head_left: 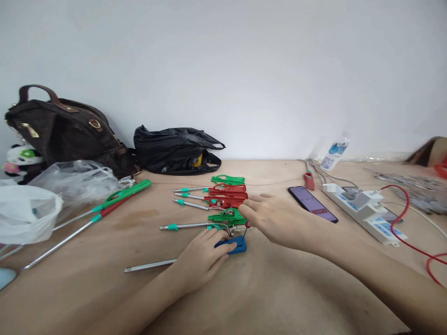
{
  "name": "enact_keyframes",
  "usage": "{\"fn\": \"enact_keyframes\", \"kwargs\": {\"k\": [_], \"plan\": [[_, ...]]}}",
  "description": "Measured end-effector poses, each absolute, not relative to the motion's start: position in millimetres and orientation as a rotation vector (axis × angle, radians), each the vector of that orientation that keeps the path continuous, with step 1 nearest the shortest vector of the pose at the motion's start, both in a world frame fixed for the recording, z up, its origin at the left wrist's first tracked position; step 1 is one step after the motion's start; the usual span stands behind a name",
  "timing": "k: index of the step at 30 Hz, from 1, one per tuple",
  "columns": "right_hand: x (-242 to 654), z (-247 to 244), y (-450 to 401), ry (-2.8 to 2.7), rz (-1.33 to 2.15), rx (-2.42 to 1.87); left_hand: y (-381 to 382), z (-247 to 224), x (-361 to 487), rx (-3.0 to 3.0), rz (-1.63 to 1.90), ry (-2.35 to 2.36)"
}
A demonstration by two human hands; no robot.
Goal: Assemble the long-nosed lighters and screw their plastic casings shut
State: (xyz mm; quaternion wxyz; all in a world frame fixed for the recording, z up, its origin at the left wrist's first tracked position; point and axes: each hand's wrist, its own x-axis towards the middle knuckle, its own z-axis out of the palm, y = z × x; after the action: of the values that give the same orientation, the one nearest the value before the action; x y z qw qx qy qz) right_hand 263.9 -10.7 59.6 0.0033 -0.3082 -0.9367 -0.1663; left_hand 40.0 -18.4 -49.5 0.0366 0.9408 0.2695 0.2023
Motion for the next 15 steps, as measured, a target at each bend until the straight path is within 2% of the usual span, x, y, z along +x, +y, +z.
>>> {"fn": "enact_keyframes", "kwargs": {"k": [5, 10, 15], "plan": [[261.9, 58.1, -7.9, -2.888, -0.579, -1.154, -18.0, -49.7, 39.5, 2.887, 0.591, 0.83], [267.7, 61.0, -11.0, -2.966, -0.42, -0.966, -18.2, -48.8, 40.7, 2.891, 0.603, 0.828], [260.7, 52.2, -6.7, -2.89, -0.603, -1.118, -18.2, -49.3, 40.8, 2.892, 0.6, 0.837]]}}
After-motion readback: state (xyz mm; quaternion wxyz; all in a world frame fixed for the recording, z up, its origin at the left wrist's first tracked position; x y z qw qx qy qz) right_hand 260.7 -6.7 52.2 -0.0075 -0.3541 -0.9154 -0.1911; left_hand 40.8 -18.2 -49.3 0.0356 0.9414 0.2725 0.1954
